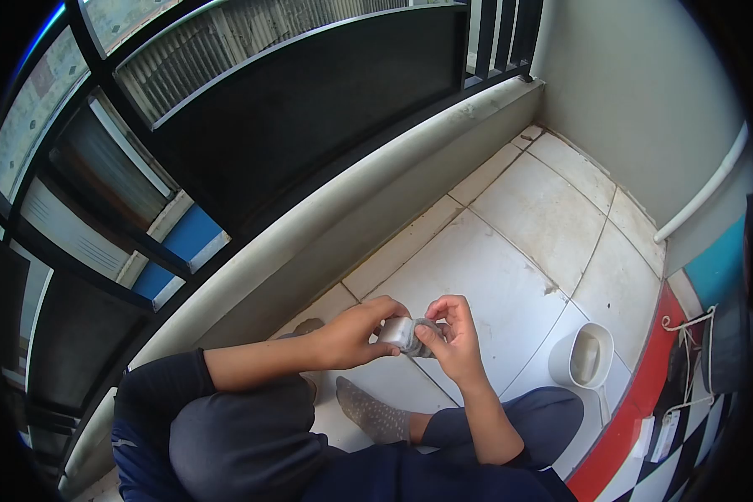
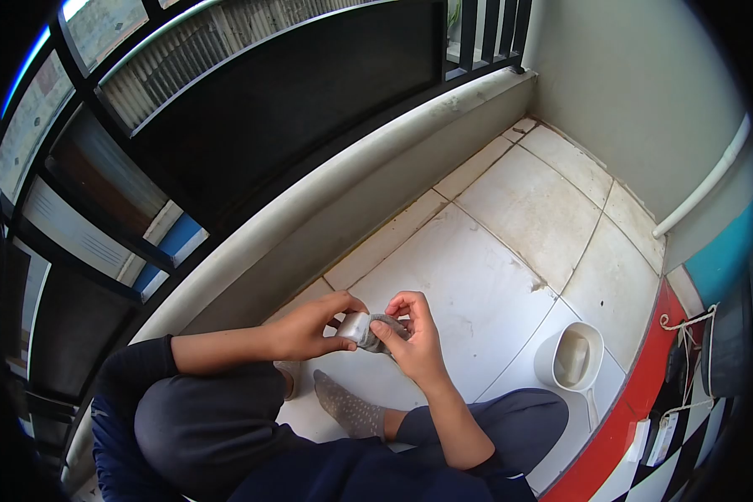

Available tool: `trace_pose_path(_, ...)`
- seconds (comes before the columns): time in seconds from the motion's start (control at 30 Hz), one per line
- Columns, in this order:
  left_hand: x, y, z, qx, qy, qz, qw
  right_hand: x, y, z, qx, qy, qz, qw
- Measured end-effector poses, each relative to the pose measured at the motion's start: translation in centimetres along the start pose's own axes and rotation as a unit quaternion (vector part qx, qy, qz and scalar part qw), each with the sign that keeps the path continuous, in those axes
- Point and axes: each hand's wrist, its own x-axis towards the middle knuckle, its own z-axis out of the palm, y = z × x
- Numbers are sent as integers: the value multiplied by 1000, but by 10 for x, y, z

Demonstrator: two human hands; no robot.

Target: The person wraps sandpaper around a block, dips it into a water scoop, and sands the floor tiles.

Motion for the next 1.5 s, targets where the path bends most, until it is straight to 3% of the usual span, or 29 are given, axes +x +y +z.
trace_pose_path(0.07, 0, -3, 2, -20, 3, 1, 1000, -1, 9, -3, -144, 6, -86, 986)
trace_pose_path(0.2, -1, 0, 1, -22, 11, 5, 1000, -1, 19, -6, -160, -33, -87, 983)
trace_pose_path(0.27, 0, 3, 1, -25, 11, 12, 1000, -2, 20, -4, 20, -72, 55, 996)
trace_pose_path(0.3, 0, 5, 0, -11, 10, 27, 1000, -4, 20, -3, 20, -72, 55, 996)
trace_pose_path(0.37, 0, 5, 0, 3, 9, 42, 999, -8, 16, 1, 174, -92, 229, 953)
trace_pose_path(0.47, 0, 2, 2, 23, 23, 60, 998, -10, 2, 10, 217, -121, 275, 929)
trace_pose_path(0.63, 2, 2, 1, 108, 40, 133, 984, -8, 21, -1, 310, -170, 261, 898)
trace_pose_path(0.8, 0, 8, 5, 135, 51, 127, 981, -9, 24, -1, 378, -197, 261, 866)
trace_pose_path(1.03, 2, 2, 6, 209, 40, 157, 964, -10, 19, 1, 305, -204, 236, 900)
trace_pose_path(1.17, 4, 3, 5, 155, 64, 148, 975, -8, 22, -4, 251, -223, 251, 908)
trace_pose_path(1.3, 5, 7, 2, 143, 57, 156, 976, -10, 17, -6, 291, -228, 249, 895)
trace_pose_path(1.4, 3, 16, 2, 157, 71, 140, 975, -7, 12, -12, 301, -200, 246, 900)
trace_pose_path(1.47, -2, 19, 0, 165, 85, 119, 975, -3, 12, -31, 151, -98, 175, 968)
trace_pose_path(1.5, -6, 16, -1, 194, 56, 106, 974, -4, 18, -41, 149, -95, 181, 968)
